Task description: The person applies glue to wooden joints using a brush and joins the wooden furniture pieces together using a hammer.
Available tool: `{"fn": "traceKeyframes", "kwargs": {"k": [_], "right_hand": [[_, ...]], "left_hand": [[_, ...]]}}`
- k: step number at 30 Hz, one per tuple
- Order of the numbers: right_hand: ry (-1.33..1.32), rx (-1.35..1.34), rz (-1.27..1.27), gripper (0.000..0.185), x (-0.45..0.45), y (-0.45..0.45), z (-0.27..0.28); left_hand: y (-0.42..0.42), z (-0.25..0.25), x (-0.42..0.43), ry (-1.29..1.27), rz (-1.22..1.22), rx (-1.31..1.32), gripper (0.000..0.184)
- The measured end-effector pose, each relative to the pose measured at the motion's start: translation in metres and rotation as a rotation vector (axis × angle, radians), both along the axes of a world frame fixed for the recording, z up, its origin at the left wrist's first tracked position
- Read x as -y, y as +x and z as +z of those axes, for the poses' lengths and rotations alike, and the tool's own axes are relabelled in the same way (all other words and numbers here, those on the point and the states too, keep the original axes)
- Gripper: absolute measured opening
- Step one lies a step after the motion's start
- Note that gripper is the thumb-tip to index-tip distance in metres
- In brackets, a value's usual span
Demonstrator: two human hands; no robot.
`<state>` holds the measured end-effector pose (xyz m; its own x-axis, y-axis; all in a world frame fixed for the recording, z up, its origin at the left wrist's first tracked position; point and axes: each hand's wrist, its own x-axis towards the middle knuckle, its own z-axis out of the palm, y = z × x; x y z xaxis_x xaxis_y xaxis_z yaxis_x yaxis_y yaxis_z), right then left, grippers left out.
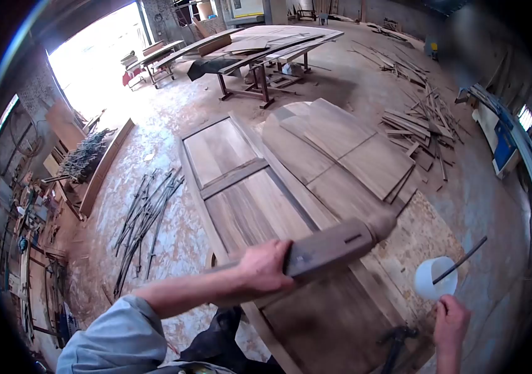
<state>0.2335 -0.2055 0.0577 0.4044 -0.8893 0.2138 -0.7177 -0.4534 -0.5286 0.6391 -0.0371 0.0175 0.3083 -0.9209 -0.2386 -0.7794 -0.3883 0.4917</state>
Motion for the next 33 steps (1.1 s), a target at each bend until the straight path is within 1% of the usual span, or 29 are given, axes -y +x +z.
{"fn": "traceKeyframes", "kwargs": {"k": [1, 2, 5, 6, 7, 8, 10, 14, 15, 16, 19, 20, 21, 22, 23, 24, 25, 26, 27, 29, 31, 33], "right_hand": [[-0.003, -0.003, 0.000, 0.006, -0.010, 0.017, 0.008], [-0.007, -0.006, 0.001, 0.006, -0.016, 0.035, 0.013], [0.003, 0.019, -0.095, 0.006, -0.037, 0.078, 0.006], [0.056, 0.018, -0.159, 0.007, -0.047, 0.098, 0.008], [0.044, 0.028, -0.133, 0.006, -0.055, 0.115, 0.007], [0.031, 0.040, -0.109, 0.006, -0.062, 0.131, 0.002], [0.024, 0.046, -0.083, 0.007, -0.076, 0.170, 0.000], [0.076, 0.074, -0.086, 0.008, -0.099, 0.258, 0.001], [0.098, 0.093, -0.098, 0.008, -0.099, 0.277, 0.003], [0.073, -0.394, 0.047, 0.026, -0.099, 0.289, 0.030], [-0.073, -0.325, 0.201, 0.024, -0.092, 0.331, 0.022], [0.093, 0.053, 0.029, 0.007, -0.090, 0.346, -0.006], [0.044, -0.001, 0.082, 0.004, -0.087, 0.364, -0.005], [0.000, -0.059, 0.128, 0.006, -0.082, 0.378, 0.000], [0.012, -0.104, 0.185, 0.008, -0.077, 0.393, 0.003], [-0.031, -0.121, 0.219, 0.007, -0.076, 0.413, 0.011], [-0.015, -0.082, 0.273, 0.007, -0.069, 0.425, 0.009], [-0.053, -0.065, 0.298, 0.009, -0.065, 0.437, 0.009], [-0.114, -0.066, 0.334, 0.010, -0.062, 0.444, 0.004], [-0.151, -0.008, 0.404, 0.013, -0.055, 0.458, -0.006], [-0.089, -0.025, 0.450, 0.013, -0.053, 0.469, -0.010], [-0.095, -0.023, 0.497, 0.012, -0.054, 0.475, -0.020]], "left_hand": [[0.029, 0.007, -0.001, -0.006, 0.021, 0.007, 0.076], [0.062, 0.007, -0.003, -0.046, 0.023, 0.068, 0.072], [0.171, 0.008, 0.004, -0.032, 0.119, 0.173, 0.070], [0.207, 0.003, 0.005, -0.094, 0.148, 0.253, 0.069], [0.246, -0.006, 0.007, -0.130, 0.198, 0.279, 0.071], [0.284, -0.009, 0.013, -0.080, 0.226, 0.271, 0.071], [0.351, -0.017, 0.020, -0.078, 0.304, 0.278, 0.071], [0.451, -0.046, 0.036, -0.064, 0.345, 0.333, 0.068], [0.470, -0.054, 0.043, -0.062, 0.357, 0.335, 0.068], [0.487, -0.059, 0.048, -0.062, 0.376, 0.336, 0.068], [0.525, -0.072, 0.066, -0.043, 0.374, 0.315, 0.068], [0.535, -0.077, 0.074, -0.047, 0.382, 0.329, 0.069], [0.543, -0.072, 0.081, -0.023, 0.382, 0.320, 0.071], [0.550, -0.065, 0.089, 0.071, 0.371, 0.250, 0.071], [0.558, -0.076, 0.092, 0.008, 0.314, 0.344, 0.073], [0.558, -0.077, 0.099, -0.003, 0.275, 0.428, 0.078], [0.559, -0.097, 0.102, -0.268, 0.194, 0.641, 0.083], [0.536, -0.090, 0.106, -0.402, 0.157, 0.633, 0.083], [0.509, -0.070, 0.103, -0.535, 0.123, 0.624, 0.083], [0.453, -0.037, 0.090, -0.259, -0.057, -0.154, 0.087], [0.396, -0.023, 0.065, 0.002, -0.093, -0.776, 0.092], [0.340, -0.032, 0.038, 0.002, -0.063, -1.079, 0.096]]}}
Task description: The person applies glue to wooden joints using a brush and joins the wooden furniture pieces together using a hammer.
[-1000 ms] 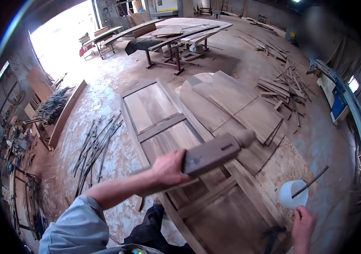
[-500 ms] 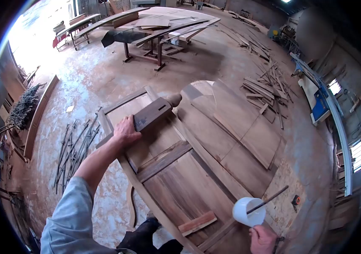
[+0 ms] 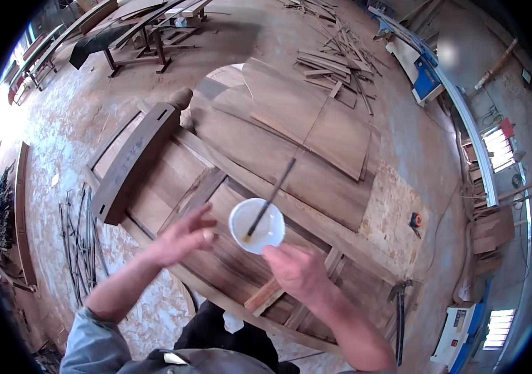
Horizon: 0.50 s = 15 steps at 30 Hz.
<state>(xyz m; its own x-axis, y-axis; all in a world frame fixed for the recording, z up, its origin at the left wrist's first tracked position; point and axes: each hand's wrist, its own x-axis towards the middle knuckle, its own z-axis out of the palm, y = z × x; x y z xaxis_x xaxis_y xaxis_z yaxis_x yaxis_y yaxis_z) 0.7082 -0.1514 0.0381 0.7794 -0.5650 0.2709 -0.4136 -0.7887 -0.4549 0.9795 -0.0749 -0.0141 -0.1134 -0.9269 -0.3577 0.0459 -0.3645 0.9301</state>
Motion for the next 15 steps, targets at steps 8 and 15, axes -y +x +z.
{"fn": "traceKeyframes", "kwargs": {"k": [8, 15], "right_hand": [[-0.035, 0.072, 0.091, 0.003, -0.040, -0.016, -0.041], [0.081, 0.148, 0.113, 0.005, -0.091, -0.065, -0.064]], "left_hand": [[-0.098, -0.008, -0.053, 0.114, 0.419, -0.409, 0.066], [-0.175, -0.028, -0.106, -0.046, 0.549, -0.456, 0.082]]}}
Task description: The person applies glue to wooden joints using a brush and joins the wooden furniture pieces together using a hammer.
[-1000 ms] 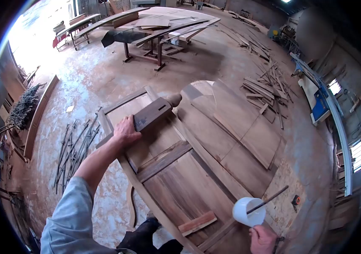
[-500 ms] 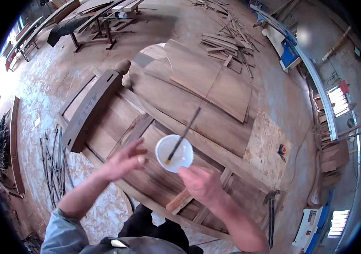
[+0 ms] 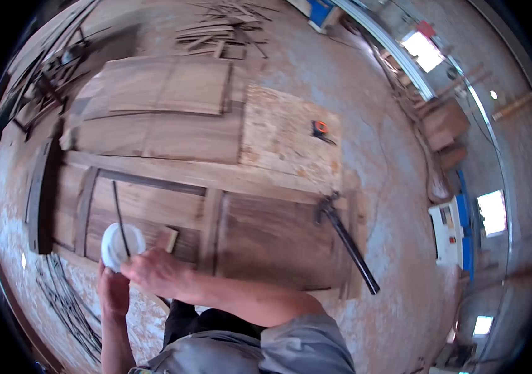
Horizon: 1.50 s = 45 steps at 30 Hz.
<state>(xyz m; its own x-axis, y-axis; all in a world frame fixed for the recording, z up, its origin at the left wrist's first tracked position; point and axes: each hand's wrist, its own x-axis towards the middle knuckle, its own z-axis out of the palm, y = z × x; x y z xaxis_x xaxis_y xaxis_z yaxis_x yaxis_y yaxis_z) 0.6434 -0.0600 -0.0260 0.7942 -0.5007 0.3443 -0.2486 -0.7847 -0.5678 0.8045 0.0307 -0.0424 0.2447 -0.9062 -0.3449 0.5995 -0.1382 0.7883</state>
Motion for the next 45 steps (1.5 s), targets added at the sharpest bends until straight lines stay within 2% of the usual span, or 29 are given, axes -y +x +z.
{"fn": "traceKeyframes", "kwargs": {"k": [3, 5, 8, 10, 11, 12, 13, 14, 15, 16, 17, 18, 20, 21, 22, 23, 24, 25, 26, 28, 29, 30, 31, 36, 41, 43, 45], "right_hand": [[0.022, 0.074, -0.051, 0.006, -0.015, -0.025, 0.003], [-0.015, 0.005, -0.048, 0.008, -0.023, -0.048, 0.009], [0.107, 0.087, -0.184, 0.024, -0.032, -0.088, 0.020], [0.206, 0.120, -0.314, 0.036, -0.029, -0.147, 0.040], [0.383, 0.012, -0.442, 0.042, -0.022, -0.187, 0.050], [0.232, 0.015, -0.594, 0.037, -0.017, -0.227, 0.033], [0.421, -0.209, -0.769, 0.037, -0.013, -0.264, 0.025], [0.169, -0.515, -0.893, 0.044, -0.018, -0.303, 0.033], [0.317, -0.633, -0.987, 0.051, -0.015, -0.345, 0.004], [0.182, -0.773, -1.033, 0.055, -0.024, -0.381, -0.011], [0.260, -0.801, -1.175, 0.057, -0.033, -0.406, -0.024], [0.182, -0.828, -1.229, 0.059, -0.043, -0.432, -0.044], [0.275, -0.915, -1.303, 0.062, -0.048, -0.456, -0.057], [0.249, -0.962, -1.260, 0.059, -0.049, -0.461, -0.054], [0.207, -0.898, -1.277, 0.052, -0.050, -0.475, -0.074], [0.348, -0.856, -1.366, 0.038, -0.045, -0.486, -0.088], [0.305, -0.889, -1.319, 0.030, -0.040, -0.481, -0.076], [0.216, -0.841, -1.301, 0.027, -0.046, -0.466, -0.061], [0.301, -0.825, -1.270, 0.032, -0.040, -0.456, -0.053], [0.461, -0.656, -1.325, 0.036, -0.037, -0.451, -0.063], [0.396, -0.550, -1.216, 0.034, -0.039, -0.466, -0.081], [0.818, -0.232, -1.345, 0.028, -0.038, -0.441, -0.064], [0.923, -0.162, -1.326, 0.021, -0.037, -0.443, -0.072], [0.924, -0.085, -1.419, 0.015, -0.026, -0.348, -0.042], [0.828, -0.021, -1.195, 0.019, -0.028, -0.191, -0.003], [0.805, 0.021, -1.066, 0.019, -0.030, -0.127, 0.011], [0.675, -0.042, -0.956, 0.019, -0.025, -0.086, -0.003]], "left_hand": [[-0.027, 0.003, -0.007, -0.036, -0.011, 0.055, 0.085], [-0.039, -0.001, -0.013, -0.026, -0.007, 0.061, 0.080], [-0.049, -0.008, -0.017, -0.023, -0.100, 0.003, 0.076], [-0.051, -0.011, -0.024, -0.028, -0.081, -0.022, 0.072], [-0.053, -0.011, -0.028, -0.029, -0.069, -0.035, 0.071], [-0.054, -0.007, -0.032, -0.054, -0.087, -0.032, 0.065], [-0.051, -0.007, -0.040, -0.067, -0.104, -0.041, 0.064], [-0.043, -0.007, -0.048, -0.079, -0.118, -0.047, 0.064], [-0.037, -0.006, -0.053, -0.092, -0.127, -0.055, 0.063], [-0.034, -0.003, -0.056, -0.099, -0.114, -0.019, 0.064], [-0.030, 0.003, -0.061, -0.096, -0.108, -0.011, 0.065], [-0.027, 0.008, -0.066, -0.097, -0.097, -0.007, 0.065], [-0.019, 0.017, -0.078, -0.064, 0.009, -0.006, 0.063], [-0.013, 0.017, -0.084, -0.030, -0.049, 0.301, 0.061], [-0.004, 0.017, -0.093, 0.026, -0.094, 0.612, 0.059], [0.004, 0.023, -0.104, 0.061, -0.037, 0.674, 0.060], [0.005, 0.031, -0.110, 0.047, 0.068, 0.471, 0.060], [0.004, 0.042, -0.113, -0.014, 0.211, 0.113, 0.061], [0.006, 0.051, -0.124, -0.022, 0.276, 0.042, 0.062], [0.017, 0.063, -0.140, -0.031, 0.374, 0.013, 0.063], [0.024, 0.067, -0.154, -0.024, 0.408, 0.076, 0.067], [0.031, 0.073, -0.165, -0.029, 0.464, 0.050, 0.069], [0.042, 0.075, -0.182, -0.033, 0.503, 0.033, 0.070], [0.111, 0.071, -0.274, 0.016, 0.707, 0.064, 0.077], [0.176, 0.049, -0.362, 0.110, 0.913, 0.100, 0.076], [0.205, 0.037, -0.390, 0.078, 0.934, 0.048, 0.069], [0.231, 0.033, -0.404, 0.027, 0.940, 0.055, 0.065]]}}
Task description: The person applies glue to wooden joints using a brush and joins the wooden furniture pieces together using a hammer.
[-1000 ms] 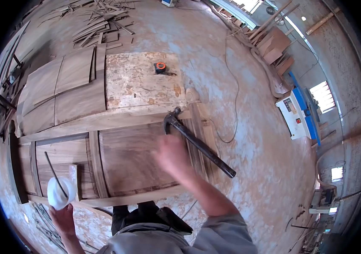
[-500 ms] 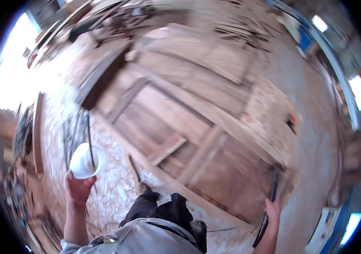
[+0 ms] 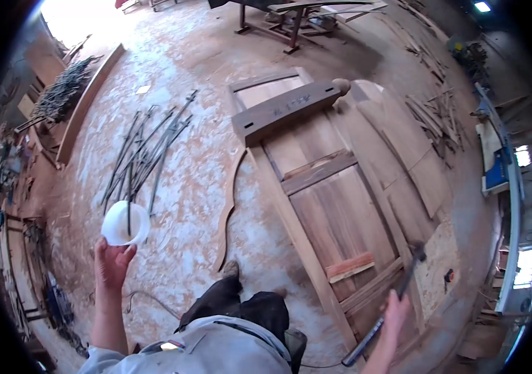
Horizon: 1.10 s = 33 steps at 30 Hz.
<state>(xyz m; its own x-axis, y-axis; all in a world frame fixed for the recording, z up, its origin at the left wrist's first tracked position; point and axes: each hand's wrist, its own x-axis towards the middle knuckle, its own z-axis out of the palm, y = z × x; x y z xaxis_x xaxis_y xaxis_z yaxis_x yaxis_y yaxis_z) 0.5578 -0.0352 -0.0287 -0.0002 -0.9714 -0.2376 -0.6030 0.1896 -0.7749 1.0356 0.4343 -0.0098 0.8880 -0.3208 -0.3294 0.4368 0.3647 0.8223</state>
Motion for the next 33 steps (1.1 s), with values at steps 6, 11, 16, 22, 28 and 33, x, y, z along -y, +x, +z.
{"fn": "traceKeyframes", "kwargs": {"k": [6, 11, 16, 22, 28, 33], "right_hand": [[0.087, -0.018, 0.228, 0.026, -0.001, 0.145, -0.024], [0.031, -0.270, 0.306, 0.041, 0.017, 0.242, -0.048], [-0.097, -0.377, 0.389, 0.046, 0.052, 0.295, -0.082], [-0.038, -0.420, 0.376, 0.049, 0.074, 0.332, -0.073], [0.029, -0.541, 0.343, 0.046, 0.078, 0.335, -0.069], [-0.128, -0.747, 0.226, 0.046, 0.060, 0.354, -0.072]], "left_hand": [[0.073, -0.020, -0.010, -0.085, 0.033, 0.006, 0.066], [0.134, -0.011, 0.033, -0.069, 0.067, -0.001, 0.068], [0.187, 0.017, 0.085, -0.038, 0.017, 0.072, 0.070], [0.248, 0.041, 0.153, -0.015, -0.051, 0.110, 0.072], [0.331, 0.031, 0.219, 0.032, -0.255, 0.142, 0.074], [0.420, 0.001, 0.265, -0.020, -0.357, 0.039, 0.075]]}}
